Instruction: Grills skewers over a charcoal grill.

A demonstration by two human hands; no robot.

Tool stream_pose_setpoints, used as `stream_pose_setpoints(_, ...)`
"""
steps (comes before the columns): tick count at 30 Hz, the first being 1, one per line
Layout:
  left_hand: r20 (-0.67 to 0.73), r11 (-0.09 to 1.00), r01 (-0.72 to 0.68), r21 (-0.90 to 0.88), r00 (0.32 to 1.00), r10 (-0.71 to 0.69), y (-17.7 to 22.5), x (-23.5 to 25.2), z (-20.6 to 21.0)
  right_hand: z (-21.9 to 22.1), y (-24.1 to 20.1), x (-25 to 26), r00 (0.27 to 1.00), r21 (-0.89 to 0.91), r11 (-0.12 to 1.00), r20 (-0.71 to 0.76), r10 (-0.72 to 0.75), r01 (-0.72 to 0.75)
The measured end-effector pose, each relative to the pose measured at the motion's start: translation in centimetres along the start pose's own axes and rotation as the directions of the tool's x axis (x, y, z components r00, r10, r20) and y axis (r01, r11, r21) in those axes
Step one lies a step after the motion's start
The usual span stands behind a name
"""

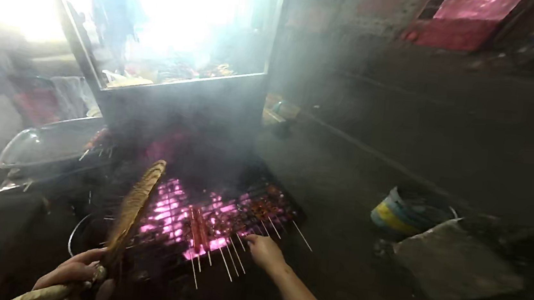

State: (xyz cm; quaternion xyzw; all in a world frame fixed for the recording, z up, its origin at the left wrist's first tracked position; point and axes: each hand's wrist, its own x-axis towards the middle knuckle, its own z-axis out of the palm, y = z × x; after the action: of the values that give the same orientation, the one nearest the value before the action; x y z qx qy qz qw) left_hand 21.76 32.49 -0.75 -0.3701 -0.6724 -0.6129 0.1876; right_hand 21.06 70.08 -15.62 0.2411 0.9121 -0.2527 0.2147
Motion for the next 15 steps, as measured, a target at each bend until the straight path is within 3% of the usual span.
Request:
stream_pose_setpoints(3, 0.005, 0.998, 0.008, -0.057, 1.0, -0.008, 0.6, 0.5, 0.0, 0.7, -1.0, 0.6, 1.0, 0.065, 0.998, -0.024, 0.019, -0.018)
stream_pose_setpoints(7, -0.075, 0.983, -0.134, 0.123, 0.987, 0.144, 0.0, 0.9, -0.3, 1.0, -2.4, 0.8, 0.996, 0.065, 0.995, -0.032, 0.082, -0.08)
stream_pose_setpoints(9, -0.081, 0.996, -0.055, 0.068, 0.995, 0.061, 0.4, 0.3, -0.1, 1.2, -2.5, 0.8, 0.995, 0.062, 0.994, -0.04, 0.091, -0.088)
stream_pose_setpoints(12, -0.059, 0.978, 0.116, -0.174, 0.99, -0.128, 0.9, -0.2, -1.0, 1.2, -2.6, 0.4, 0.995, 0.097, 0.992, -0.054, 0.083, -0.078)
stream_pose_setpoints(13, -0.1, 0.979, 0.119, -0.168, 0.985, -0.137, 0.5, -0.3, -1.5, 0.9, -3.0, -0.1, 0.995, 0.113, 0.991, -0.065, 0.076, -0.068)
stream_pose_setpoints(15, -0.206, 0.999, 0.048, 0.01, 0.978, -0.045, -0.7, -0.4, -2.3, 0.4, -3.9, -0.8, 0.993, 0.175, 0.984, -0.108, 0.049, -0.03)
